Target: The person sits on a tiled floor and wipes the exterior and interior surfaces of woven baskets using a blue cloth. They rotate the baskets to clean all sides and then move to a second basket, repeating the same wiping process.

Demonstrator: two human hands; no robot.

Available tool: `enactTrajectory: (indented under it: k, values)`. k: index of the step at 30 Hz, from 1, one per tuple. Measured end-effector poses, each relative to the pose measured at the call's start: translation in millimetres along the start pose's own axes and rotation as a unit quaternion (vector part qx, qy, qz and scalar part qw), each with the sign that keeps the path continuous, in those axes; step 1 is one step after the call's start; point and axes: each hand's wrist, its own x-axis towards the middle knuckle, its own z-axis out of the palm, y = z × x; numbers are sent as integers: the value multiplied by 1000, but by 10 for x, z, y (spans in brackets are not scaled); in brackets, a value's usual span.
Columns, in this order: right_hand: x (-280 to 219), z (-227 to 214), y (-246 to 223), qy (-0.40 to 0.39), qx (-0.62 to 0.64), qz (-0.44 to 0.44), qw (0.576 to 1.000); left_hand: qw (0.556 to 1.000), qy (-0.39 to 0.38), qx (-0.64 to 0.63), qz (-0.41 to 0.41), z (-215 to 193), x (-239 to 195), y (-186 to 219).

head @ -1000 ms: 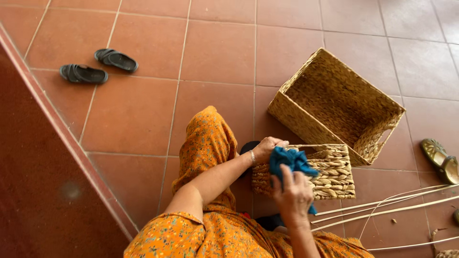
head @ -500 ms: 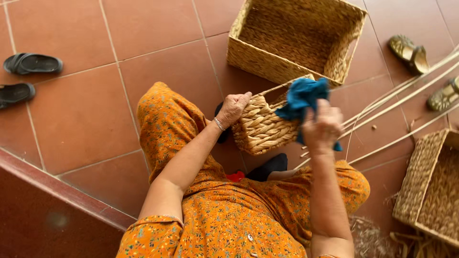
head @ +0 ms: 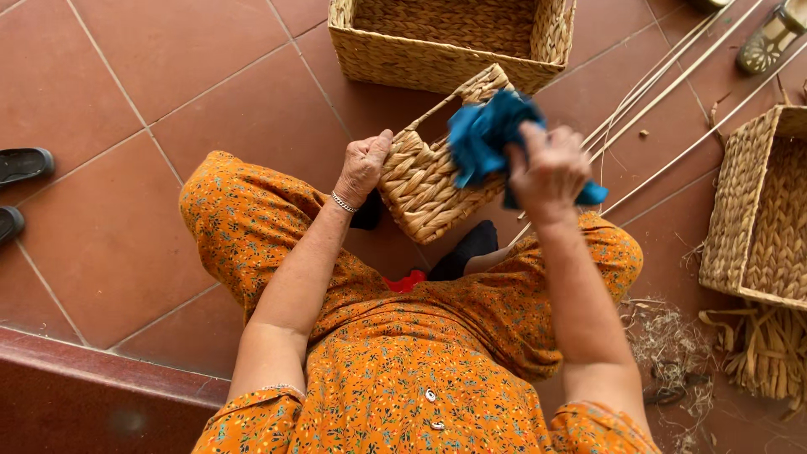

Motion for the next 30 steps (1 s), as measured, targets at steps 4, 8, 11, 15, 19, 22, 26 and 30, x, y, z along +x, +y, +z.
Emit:
enactTrajectory:
  k: [4,8,11,15,19,22,26,30]
  values:
    - [92,59,325,45,7,29,999,998,11,-66,-9,43,38,34]
    - [89,-261,283,-4,277,159,948,998,18,-58,6,17,-60,-16]
    - [40,-590,276,25,407,192,893,998,32,-45,13,26,3,-12]
    - [58,-710,21,-18,311,89,946,998,31,-56,13,85,-6,10]
    - [176,-351,-640,-88,168,-5,982,996,55,-67,7,43,1,25]
    - [53,-183,-723,-84,107,-9,991,995,47,-78,36,44,-22,-87]
    - [-5,58,-270,-63,130,4,989,987,13,11,157,63,82,-294]
    - [218,270,-22,-32,131,39,990,925,54,190,325,26,218,-423]
